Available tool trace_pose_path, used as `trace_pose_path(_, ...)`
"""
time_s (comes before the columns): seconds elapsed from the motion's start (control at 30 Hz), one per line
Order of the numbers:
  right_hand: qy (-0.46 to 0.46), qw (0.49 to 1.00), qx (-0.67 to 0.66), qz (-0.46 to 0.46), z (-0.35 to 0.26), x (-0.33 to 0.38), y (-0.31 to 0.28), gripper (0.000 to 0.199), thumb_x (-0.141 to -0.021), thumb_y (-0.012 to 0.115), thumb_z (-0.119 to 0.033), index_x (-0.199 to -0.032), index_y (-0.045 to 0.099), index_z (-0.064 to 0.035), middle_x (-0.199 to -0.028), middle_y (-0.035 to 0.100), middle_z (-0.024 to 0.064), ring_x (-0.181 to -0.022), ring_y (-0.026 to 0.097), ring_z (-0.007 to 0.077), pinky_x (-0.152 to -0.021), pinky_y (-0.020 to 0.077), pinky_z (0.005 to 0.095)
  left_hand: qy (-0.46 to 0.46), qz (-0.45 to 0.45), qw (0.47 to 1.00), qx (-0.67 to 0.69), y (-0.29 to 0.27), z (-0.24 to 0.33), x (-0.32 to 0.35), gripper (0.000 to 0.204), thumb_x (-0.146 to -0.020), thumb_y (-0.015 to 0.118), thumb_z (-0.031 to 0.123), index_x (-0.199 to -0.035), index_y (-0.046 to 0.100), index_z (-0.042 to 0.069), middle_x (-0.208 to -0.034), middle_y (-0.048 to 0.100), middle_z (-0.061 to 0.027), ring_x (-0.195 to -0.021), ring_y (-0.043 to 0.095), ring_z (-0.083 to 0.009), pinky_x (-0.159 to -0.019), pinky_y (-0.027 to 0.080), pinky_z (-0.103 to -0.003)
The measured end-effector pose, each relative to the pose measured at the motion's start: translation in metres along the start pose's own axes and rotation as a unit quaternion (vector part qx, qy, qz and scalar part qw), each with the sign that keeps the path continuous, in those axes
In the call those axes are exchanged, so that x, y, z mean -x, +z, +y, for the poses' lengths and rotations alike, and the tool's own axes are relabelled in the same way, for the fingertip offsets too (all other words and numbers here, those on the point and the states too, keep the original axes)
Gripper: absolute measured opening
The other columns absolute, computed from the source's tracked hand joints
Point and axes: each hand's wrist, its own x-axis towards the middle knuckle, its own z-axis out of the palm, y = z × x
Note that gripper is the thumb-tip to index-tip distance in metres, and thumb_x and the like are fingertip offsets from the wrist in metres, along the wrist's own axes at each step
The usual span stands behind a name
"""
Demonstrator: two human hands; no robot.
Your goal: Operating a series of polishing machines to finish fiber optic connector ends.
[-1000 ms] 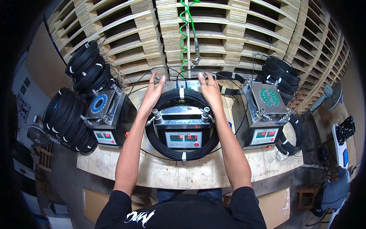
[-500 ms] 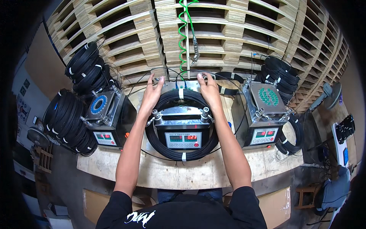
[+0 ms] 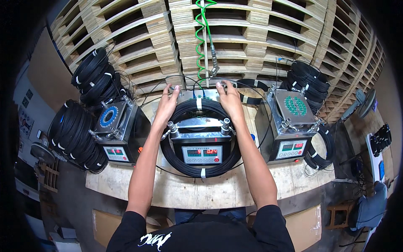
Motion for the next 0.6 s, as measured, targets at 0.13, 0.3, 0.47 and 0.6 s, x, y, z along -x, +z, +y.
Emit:
trace_pose_path(0.13,-0.005,1.000,-0.016,0.013,0.008,-0.002,0.002,0.053,-0.102,0.054,-0.050,-0.132,0.060,-0.0064,-0.115,0.069,0.0236,-0.104,0.067,0.0329,-0.093,0.0504,0.0388,-0.011,-0.012,1.000,0.016,0.000,0.005,0.001,0.091,-0.094,0.056,0.066,-0.155,0.034,0.002,-0.112,0.066,-0.0289,-0.116,0.063,-0.0398,-0.104,0.044,-0.041)
trace_pose_path(0.3,0.007,1.000,-0.002,0.014,0.002,0.000,0.000,0.052,-0.102,0.055,-0.049,-0.131,0.061,-0.0060,-0.115,0.068,0.0247,-0.105,0.066,0.0338,-0.094,0.0502,0.0396,-0.019,-0.019,0.999,0.018,-0.002,0.008,0.004,0.096,-0.092,0.056,0.069,-0.157,0.030,0.003,-0.105,0.068,-0.0259,-0.110,0.066,-0.0373,-0.102,0.045,-0.040)
trace_pose_path(0.47,0.022,0.999,0.042,0.017,-0.012,0.008,-0.002,0.057,-0.100,0.056,-0.050,-0.138,0.056,-0.0073,-0.124,0.061,0.0333,-0.119,0.058,0.0464,-0.102,0.0443,0.0481,-0.001,-0.010,1.000,0.015,-0.001,0.001,0.001,0.097,-0.092,0.054,0.071,-0.157,0.030,0.003,-0.113,0.066,-0.0303,-0.119,0.062,-0.0390,-0.107,0.042,-0.041)
trace_pose_path(0.6,-0.003,0.999,0.034,0.012,-0.009,0.005,-0.003,0.055,-0.101,0.055,-0.048,-0.137,0.055,-0.0069,-0.123,0.063,0.0306,-0.118,0.060,0.0444,-0.100,0.0461,0.0451,-0.015,-0.025,0.999,0.027,0.000,-0.002,-0.001,0.094,-0.094,0.051,0.070,-0.156,0.031,0.003,-0.130,0.059,-0.0347,-0.131,0.054,-0.0425,-0.112,0.038,-0.042)
